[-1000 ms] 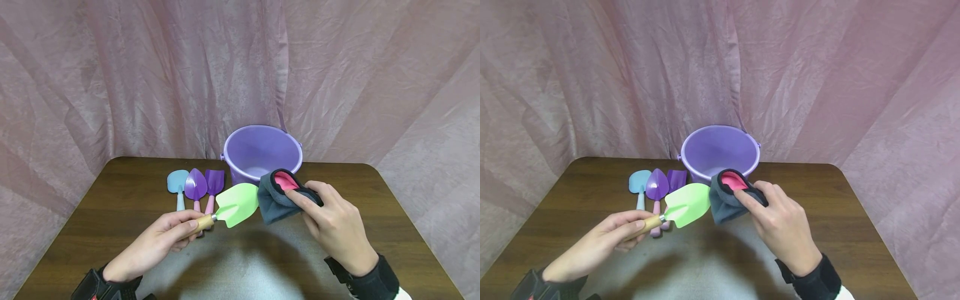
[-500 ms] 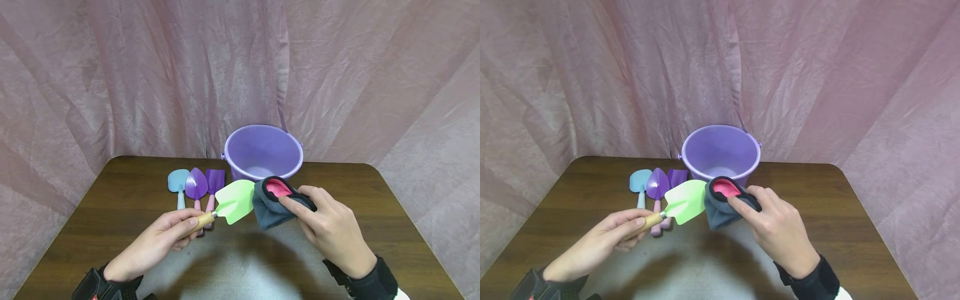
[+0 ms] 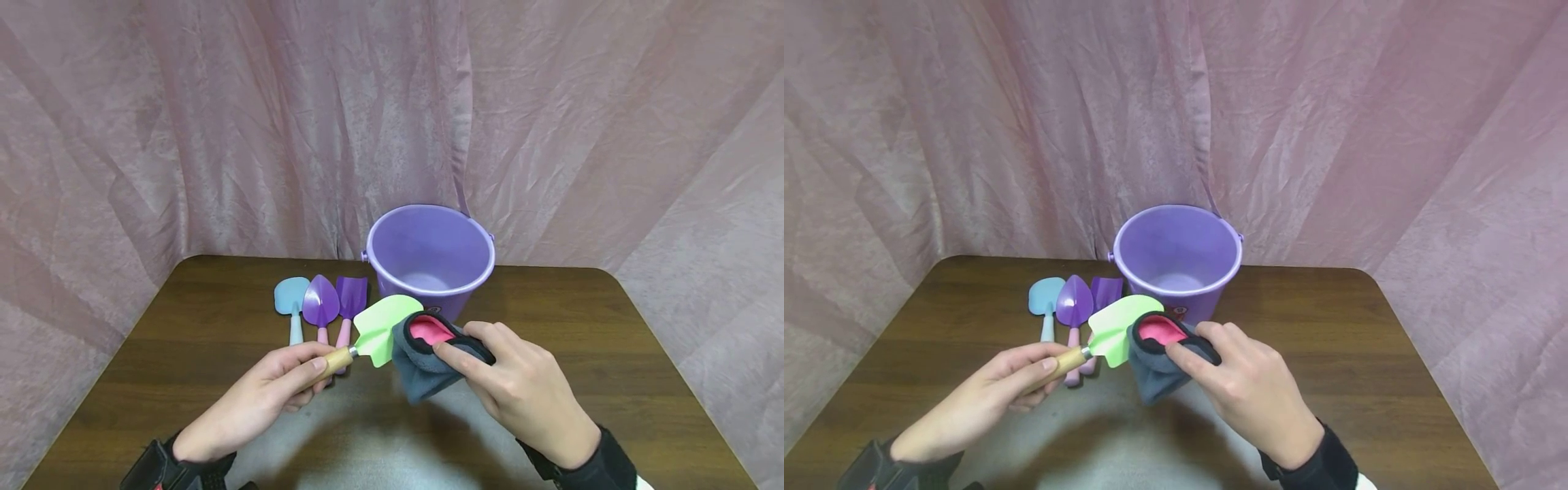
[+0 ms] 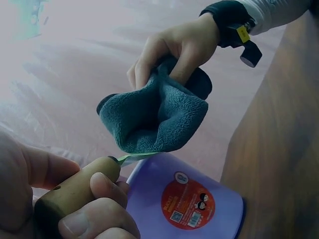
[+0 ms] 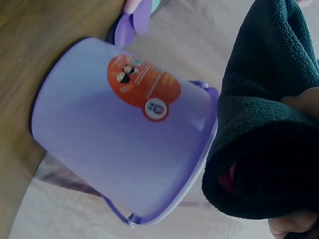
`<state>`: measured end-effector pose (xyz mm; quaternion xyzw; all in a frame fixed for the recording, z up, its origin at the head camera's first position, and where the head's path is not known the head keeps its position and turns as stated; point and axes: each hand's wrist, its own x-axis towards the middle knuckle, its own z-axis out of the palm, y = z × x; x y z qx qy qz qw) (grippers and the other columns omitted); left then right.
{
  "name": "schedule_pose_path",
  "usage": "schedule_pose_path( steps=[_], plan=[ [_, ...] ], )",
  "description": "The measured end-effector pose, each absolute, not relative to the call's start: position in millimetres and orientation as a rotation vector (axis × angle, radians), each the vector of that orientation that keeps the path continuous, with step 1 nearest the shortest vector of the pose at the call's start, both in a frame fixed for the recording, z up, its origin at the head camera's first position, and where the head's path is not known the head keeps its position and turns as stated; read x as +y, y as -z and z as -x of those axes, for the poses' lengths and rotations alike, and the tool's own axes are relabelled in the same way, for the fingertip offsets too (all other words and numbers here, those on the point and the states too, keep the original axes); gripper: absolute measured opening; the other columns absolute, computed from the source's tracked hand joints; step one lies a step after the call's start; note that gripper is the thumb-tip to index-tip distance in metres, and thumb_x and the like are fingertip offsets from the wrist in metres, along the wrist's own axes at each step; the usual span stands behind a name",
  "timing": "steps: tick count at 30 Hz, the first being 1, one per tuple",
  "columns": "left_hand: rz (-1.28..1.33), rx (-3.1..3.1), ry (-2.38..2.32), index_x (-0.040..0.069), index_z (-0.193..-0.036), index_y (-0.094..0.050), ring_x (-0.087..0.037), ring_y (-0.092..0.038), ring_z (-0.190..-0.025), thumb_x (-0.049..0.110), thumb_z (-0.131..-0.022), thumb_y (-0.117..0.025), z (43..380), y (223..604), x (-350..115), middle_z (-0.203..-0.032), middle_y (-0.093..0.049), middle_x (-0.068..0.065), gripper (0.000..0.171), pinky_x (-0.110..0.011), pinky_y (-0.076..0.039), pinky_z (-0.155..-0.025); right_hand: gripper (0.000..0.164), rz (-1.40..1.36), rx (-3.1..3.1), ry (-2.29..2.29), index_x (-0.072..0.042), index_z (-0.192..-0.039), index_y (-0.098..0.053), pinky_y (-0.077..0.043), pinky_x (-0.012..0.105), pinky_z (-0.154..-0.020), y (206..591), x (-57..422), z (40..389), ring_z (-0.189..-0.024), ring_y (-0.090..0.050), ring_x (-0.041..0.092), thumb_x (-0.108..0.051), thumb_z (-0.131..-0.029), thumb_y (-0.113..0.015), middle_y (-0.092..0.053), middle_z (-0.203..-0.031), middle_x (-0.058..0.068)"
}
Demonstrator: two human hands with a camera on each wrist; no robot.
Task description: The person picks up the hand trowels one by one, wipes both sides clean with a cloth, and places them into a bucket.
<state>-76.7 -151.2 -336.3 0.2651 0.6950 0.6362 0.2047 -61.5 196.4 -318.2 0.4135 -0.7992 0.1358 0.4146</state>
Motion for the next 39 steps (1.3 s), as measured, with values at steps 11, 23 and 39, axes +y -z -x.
schedule_pose_path(
  steps=[11, 23, 39],
  plan=[
    [-0.735, 1.935, -1.766, -0.004, -0.118, -0.061, -0.007, -0.032, -0.06, 0.016, -0.116, -0.043, 75.6, 338.8, -148.2, -0.085, -0.05, -0.005, 0.027, -0.028, -0.025, -0.047, 0.03, -1.124, -1.984, -0.35, -0.017, -0.117, -0.081, -0.052, 0.027, -0.054, 320.8, 184.6, 57.1, -0.076, -0.061, 0.021, -0.014, -0.112, -0.051, -0.066, -0.104, 0.011],
    [-0.744, 1.979, -1.727, -0.002, -0.125, -0.064, -0.006, -0.036, -0.062, 0.015, -0.115, -0.045, 75.2, 339.6, -145.8, -0.085, -0.05, -0.005, 0.027, -0.027, -0.029, -0.049, 0.031, -1.179, -1.95, -0.335, -0.017, -0.119, -0.08, -0.052, 0.026, -0.056, 322.5, 183.4, 57.5, -0.075, -0.061, 0.019, -0.011, -0.111, -0.05, -0.066, -0.103, 0.01],
    [-0.798, 2.14, -1.647, 0.008, -0.126, -0.071, -0.007, -0.042, -0.065, 0.012, -0.113, -0.05, 77.4, 338.4, -152.5, -0.082, -0.055, -0.001, 0.025, -0.028, -0.036, -0.048, 0.034, -1.052, -2.04, -0.344, -0.018, -0.118, -0.08, -0.054, 0.034, -0.051, 321.2, 202.9, 63.8, -0.083, -0.065, 0.024, -0.015, -0.11, -0.048, -0.066, -0.105, 0.011]
  ],
)
